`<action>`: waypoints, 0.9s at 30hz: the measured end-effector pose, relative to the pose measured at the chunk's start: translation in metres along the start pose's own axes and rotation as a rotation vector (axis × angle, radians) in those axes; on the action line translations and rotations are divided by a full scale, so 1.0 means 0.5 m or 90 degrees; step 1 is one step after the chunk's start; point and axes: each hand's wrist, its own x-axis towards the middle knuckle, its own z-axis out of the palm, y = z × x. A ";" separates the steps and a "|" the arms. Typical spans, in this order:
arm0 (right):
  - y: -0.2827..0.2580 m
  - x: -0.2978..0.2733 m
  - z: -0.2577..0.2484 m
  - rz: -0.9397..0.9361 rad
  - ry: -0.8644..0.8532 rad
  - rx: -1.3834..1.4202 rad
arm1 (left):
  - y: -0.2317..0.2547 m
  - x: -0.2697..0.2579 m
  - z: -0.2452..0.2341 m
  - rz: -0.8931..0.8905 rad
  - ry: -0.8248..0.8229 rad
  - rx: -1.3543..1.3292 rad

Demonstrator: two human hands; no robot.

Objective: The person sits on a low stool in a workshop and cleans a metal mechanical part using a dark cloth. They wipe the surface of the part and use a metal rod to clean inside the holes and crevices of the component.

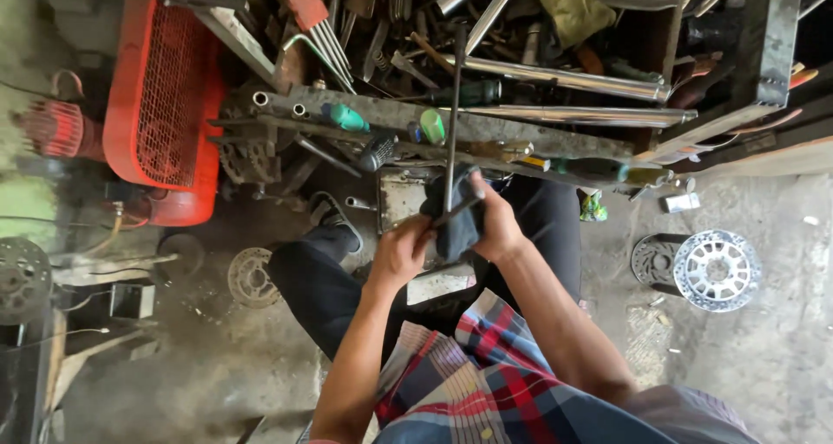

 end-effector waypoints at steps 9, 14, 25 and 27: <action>-0.001 -0.013 0.069 -0.176 -0.108 -0.273 | 0.143 0.004 -0.009 0.003 0.134 0.134; 0.028 0.033 0.021 -0.257 -0.024 -0.356 | 0.200 0.036 0.026 0.052 0.297 -0.143; 0.049 -0.033 0.033 -0.253 -0.084 -0.141 | 0.160 0.012 0.075 0.045 0.356 -0.322; 0.038 -0.052 0.053 -0.148 -0.136 -0.052 | 0.175 0.000 0.049 0.079 0.335 -0.367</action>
